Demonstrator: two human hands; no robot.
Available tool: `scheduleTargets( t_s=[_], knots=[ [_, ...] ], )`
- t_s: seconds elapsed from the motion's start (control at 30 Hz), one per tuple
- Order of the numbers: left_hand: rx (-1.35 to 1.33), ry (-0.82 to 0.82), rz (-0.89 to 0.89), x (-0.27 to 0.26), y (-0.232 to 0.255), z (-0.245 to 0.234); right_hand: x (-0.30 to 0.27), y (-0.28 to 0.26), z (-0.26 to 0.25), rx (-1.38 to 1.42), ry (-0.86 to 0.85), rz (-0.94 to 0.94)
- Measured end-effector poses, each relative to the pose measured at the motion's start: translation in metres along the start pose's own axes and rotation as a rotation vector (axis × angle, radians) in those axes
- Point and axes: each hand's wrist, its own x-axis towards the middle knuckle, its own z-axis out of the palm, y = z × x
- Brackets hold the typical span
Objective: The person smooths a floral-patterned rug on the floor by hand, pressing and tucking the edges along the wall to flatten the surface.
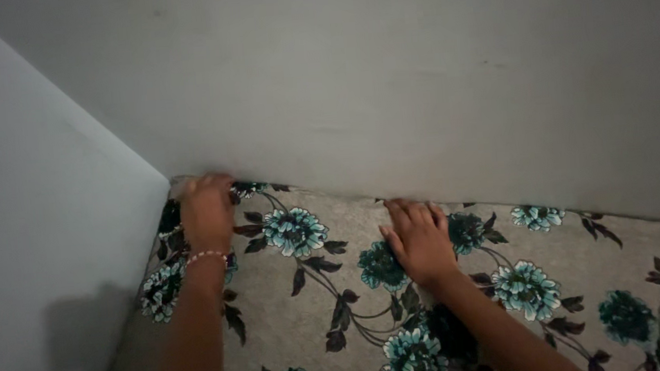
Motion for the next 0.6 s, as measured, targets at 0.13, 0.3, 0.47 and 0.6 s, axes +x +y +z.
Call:
scheduleTargets(
  t_s=[0.13,0.3,0.47,0.6],
  knots=[
    [-0.091,-0.005,0.026,0.003,-0.005,0.000,-0.001,0.002,0.000,0.018,0.010,-0.017],
    [-0.309,-0.059,-0.021,0.002,-0.007,-0.016,-0.001,0.001,0.001,-0.004,0.011,0.006],
    [0.197,-0.159,0.135,0.010,-0.008,-0.020,-0.003,0.002,0.001,0.008,0.049,-0.044],
    [0.452,-0.199,0.182,0.014,-0.019,-0.018,-0.002,0.001,0.000,0.011,0.023,-0.012]
  ],
)
